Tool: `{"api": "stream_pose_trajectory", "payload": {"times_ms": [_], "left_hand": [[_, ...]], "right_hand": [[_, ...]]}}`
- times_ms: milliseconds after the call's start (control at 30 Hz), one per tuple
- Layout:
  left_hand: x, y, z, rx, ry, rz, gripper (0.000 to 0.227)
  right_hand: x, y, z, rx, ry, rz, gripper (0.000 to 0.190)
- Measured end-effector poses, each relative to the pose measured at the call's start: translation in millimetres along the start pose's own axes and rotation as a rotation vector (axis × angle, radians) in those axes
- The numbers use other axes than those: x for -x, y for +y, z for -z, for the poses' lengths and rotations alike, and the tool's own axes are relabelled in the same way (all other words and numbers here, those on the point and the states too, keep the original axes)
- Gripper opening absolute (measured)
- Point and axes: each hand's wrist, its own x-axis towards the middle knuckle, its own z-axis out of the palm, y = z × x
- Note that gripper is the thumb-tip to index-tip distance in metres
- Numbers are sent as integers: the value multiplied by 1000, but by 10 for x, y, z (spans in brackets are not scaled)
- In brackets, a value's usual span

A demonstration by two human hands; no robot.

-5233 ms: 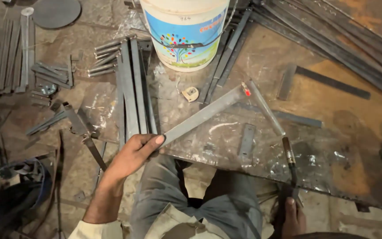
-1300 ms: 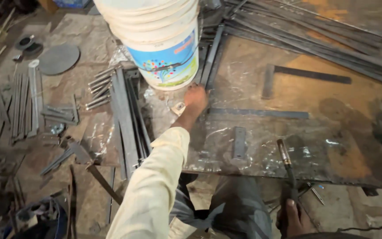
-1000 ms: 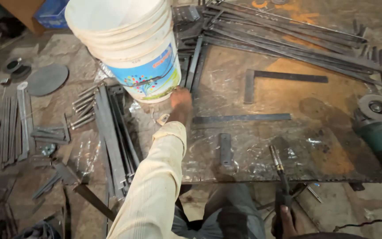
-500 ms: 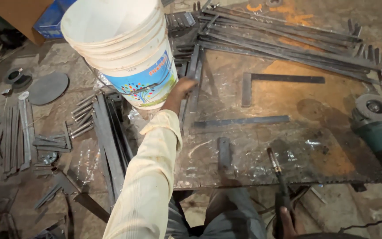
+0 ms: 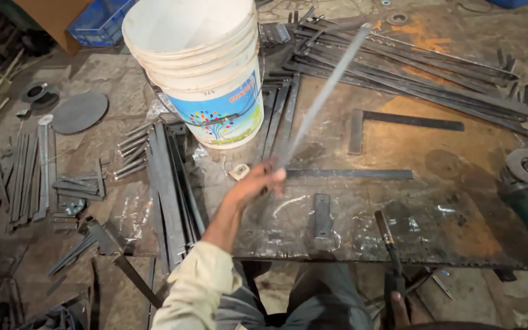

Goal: The recorder is welding metal strips together to form a frame or structure on a workshop table.

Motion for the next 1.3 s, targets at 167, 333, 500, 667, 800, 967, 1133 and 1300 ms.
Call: {"api": "stream_pose_trajectory", "payload": {"times_ms": [167, 333, 500, 667, 800, 967, 1133, 1300], "left_hand": [[457, 189, -748, -227, -74, 90, 37], [942, 416, -1030, -961, 171, 46, 40], [1297, 285, -862, -1182, 154, 212, 43], [1502, 229, -816, -1269, 132, 282, 41], [1525, 120, -764, -1306, 110, 379, 43], [1504, 3, -745, -1296, 75, 423, 43], [1501, -115, -727, -1305, 68, 444, 46], [1484, -158, -739, -1325, 43, 455, 47]], "right_hand": [[426, -1816, -369, 232, 29, -60, 48], [664, -1981, -343, -162, -118, -243, 55], [863, -2421, -218, -233, -66, -112, 43], [908, -2654, -225, -330, -89, -68, 40], [929, -2553, -198, -272, -128, -50, 45], [966, -2549, -144, -209, -109, -123, 47], [1001, -2650, -110, -111, -105, -207, 46], [1026, -2650, -74, -24, -157, -216, 43]]}}
